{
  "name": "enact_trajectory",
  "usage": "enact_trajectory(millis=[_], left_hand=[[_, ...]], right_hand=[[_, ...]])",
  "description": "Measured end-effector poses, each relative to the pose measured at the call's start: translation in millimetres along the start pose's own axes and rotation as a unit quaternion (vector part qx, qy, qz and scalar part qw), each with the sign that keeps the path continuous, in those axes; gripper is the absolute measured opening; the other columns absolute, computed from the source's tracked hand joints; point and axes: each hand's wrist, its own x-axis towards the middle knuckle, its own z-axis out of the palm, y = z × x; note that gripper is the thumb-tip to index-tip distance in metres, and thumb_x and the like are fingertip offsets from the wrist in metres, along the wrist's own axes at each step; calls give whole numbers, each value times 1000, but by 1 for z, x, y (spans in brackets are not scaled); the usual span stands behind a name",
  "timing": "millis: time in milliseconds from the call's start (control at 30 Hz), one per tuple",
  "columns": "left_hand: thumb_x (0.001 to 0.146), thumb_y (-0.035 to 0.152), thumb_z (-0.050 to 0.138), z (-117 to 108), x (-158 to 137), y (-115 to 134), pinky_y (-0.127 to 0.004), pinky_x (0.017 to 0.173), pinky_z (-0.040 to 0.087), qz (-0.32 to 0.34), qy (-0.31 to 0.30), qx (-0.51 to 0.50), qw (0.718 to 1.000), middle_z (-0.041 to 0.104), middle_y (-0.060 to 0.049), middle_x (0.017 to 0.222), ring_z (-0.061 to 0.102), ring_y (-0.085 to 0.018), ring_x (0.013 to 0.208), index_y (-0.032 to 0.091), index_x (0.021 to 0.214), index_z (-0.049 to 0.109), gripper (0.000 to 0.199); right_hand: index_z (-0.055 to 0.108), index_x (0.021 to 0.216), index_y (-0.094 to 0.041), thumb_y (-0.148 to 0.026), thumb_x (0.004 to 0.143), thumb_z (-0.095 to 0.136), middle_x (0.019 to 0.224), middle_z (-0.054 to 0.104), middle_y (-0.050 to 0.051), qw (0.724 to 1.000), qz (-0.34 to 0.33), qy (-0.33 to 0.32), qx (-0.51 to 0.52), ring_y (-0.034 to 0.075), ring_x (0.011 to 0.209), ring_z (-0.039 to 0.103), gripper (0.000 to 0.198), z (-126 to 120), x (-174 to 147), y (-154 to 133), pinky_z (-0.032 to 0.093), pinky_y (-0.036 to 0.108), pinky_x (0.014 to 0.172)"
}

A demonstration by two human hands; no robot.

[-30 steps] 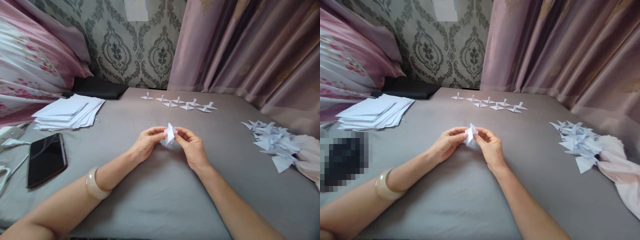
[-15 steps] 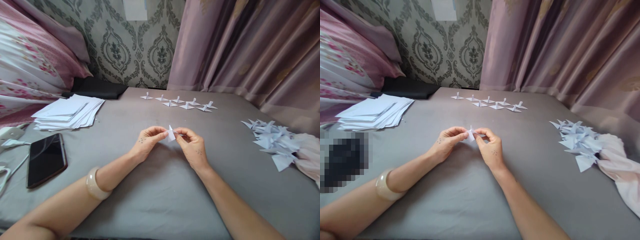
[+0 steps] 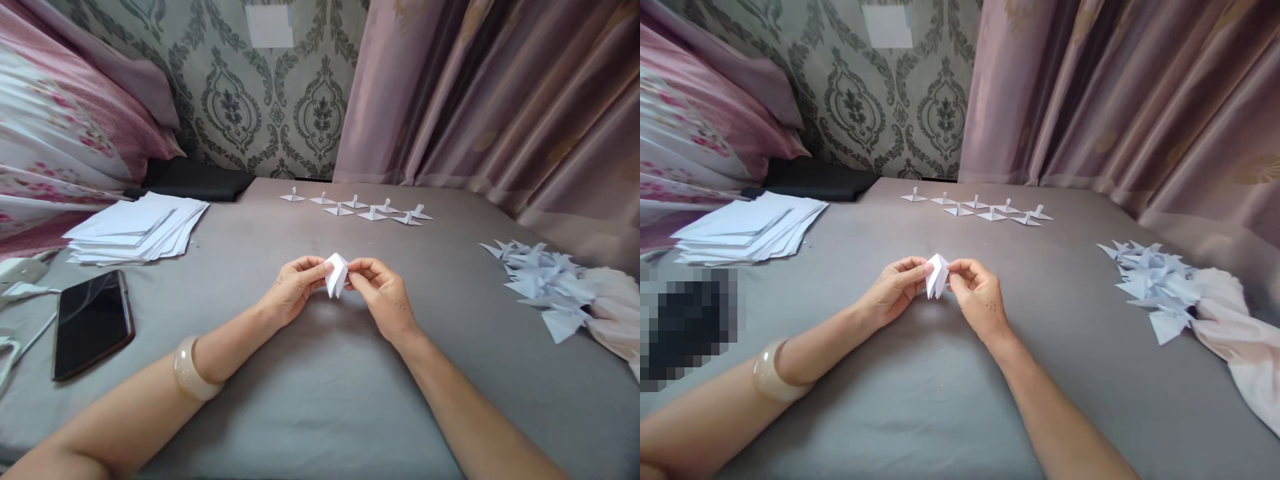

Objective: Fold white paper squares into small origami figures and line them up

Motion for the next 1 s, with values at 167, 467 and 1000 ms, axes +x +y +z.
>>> enact_trajectory(millis=[167,467,1000], left_hand=[[65,28,81,1,0,-4,-29,73,46,33,21,27,999,65,-1,73,60,-12,68,15,73,64,23],[70,33,77,-2,-2,-6,-31,80,45,76,12,81,994,67,-4,78,60,-15,77,14,75,70,20],[71,28,78,2,-6,-2,-29,81,46,93,-58,85,990,70,-3,85,62,-14,80,15,86,68,22]], right_hand=[[69,83,-17,-43,73,69,79,71,5,999,27,-15,-35,18,75,65,28,2,-1,4,53,33,74],[67,75,-17,-45,70,72,71,69,3,997,6,53,-55,15,64,63,29,4,-1,3,53,29,65],[57,101,-21,-34,73,73,82,68,2,985,-114,77,-105,15,71,64,34,6,-7,4,52,30,70]])
